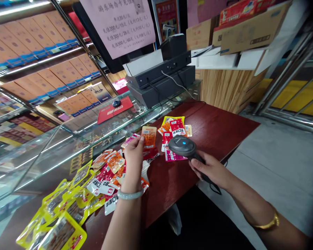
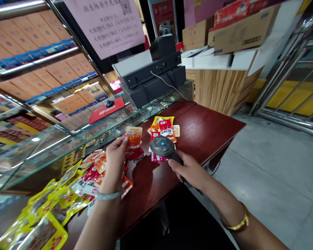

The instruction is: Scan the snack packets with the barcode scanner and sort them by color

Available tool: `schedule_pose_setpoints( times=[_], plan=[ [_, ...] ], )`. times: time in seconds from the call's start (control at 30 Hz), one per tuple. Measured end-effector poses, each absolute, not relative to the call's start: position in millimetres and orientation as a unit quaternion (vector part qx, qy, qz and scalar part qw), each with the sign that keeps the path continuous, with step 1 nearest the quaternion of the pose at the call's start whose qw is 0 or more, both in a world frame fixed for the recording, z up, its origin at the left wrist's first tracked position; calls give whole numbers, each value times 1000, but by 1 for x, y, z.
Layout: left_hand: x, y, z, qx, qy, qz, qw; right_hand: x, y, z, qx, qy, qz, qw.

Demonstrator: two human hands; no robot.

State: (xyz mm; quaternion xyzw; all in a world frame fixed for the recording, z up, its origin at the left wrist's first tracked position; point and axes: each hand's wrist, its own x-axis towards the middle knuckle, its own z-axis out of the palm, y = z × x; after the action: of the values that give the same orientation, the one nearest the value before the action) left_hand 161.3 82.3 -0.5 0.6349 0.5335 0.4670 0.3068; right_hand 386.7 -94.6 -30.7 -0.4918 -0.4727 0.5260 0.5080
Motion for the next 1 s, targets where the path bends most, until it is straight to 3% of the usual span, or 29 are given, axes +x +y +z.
schedule_pose_setpoints(
  times=[0.3,0.53,0.73,1.0],
  plan=[
    [189,85,11,738,513,325,295,387,-68,-22,-481,-466,521,530],
    [184,86,21,724,522,328,309,381,-65,-24,-452,-449,546,543],
    [197,88,-1,728,510,317,329,384,-67,-29,-454,-432,543,558],
    [243,98,-8,581,446,371,572,397,-78,-43,-498,-388,527,569]
  ],
)
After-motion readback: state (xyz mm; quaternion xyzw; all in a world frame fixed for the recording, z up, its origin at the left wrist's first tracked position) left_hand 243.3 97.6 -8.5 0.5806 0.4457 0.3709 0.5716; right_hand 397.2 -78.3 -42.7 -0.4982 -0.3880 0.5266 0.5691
